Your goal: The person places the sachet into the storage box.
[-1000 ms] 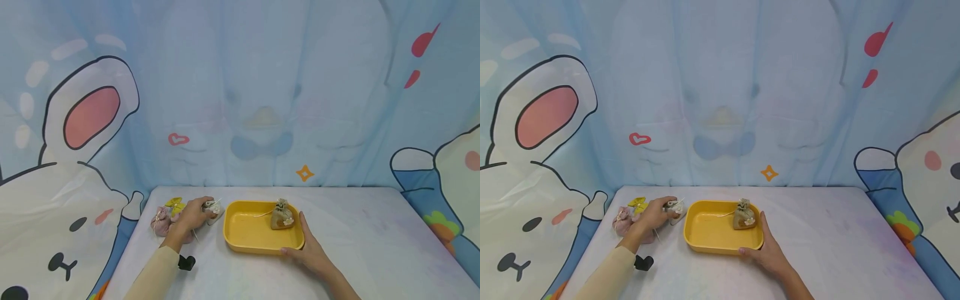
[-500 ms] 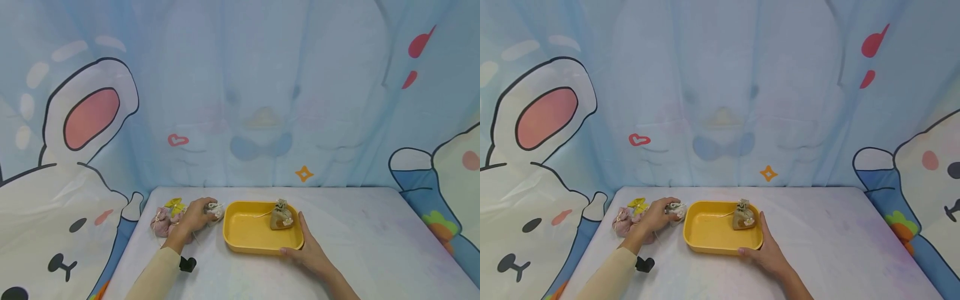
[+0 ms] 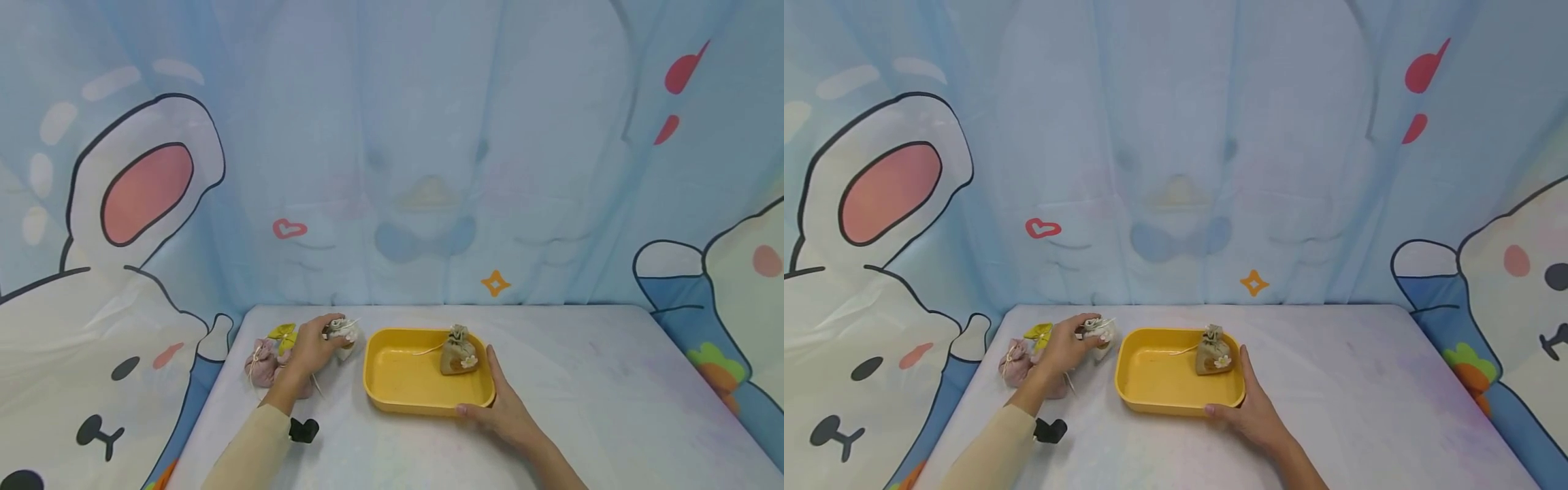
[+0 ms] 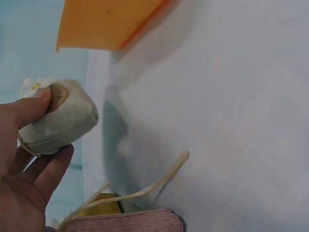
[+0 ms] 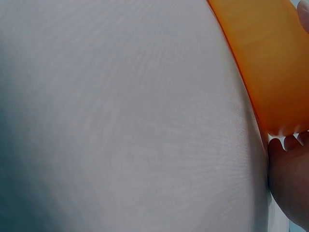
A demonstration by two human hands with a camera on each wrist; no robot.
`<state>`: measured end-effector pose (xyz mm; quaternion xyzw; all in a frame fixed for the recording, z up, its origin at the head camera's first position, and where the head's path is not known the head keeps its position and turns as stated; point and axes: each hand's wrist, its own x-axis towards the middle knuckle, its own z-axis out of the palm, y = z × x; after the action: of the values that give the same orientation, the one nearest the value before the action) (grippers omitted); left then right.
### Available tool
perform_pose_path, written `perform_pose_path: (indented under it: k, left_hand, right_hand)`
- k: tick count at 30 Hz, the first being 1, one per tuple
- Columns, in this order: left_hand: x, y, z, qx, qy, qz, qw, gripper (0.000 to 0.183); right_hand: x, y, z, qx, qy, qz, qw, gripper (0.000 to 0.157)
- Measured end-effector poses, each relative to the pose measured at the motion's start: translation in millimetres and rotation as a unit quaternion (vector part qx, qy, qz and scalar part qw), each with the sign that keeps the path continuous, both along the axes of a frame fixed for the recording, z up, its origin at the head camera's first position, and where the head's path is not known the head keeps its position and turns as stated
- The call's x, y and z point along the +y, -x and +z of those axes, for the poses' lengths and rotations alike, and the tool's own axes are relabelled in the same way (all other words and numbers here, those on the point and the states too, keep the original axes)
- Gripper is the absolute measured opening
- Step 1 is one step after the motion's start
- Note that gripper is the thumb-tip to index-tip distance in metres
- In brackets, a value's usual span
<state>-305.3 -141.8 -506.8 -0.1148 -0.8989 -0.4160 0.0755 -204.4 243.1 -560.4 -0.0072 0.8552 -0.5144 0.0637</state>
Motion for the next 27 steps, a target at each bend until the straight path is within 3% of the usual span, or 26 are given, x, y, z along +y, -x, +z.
perform_pose_path:
  k: [4,12,27]
  left_hand:
    - [1.3,0.1,5.5,0.014,-0.031,-0.01,0.9994,0.052]
    - [10.8,-3.2,20.0,0.002,-0.077,-0.05,0.9957,0.052]
    - [41.8,-4.7,32.0,0.003,-0.07,-0.113,0.9911,0.053]
  right_hand:
    - [0.1,0.3,-0.2,0.003,0.0,0.002,1.0,0.136]
    - [0.4,0.2,0.7,0.001,0.015,0.002,1.0,0.136]
    - [0.8,0.1,-0.2,-0.001,0.01,0.002,1.0,0.136]
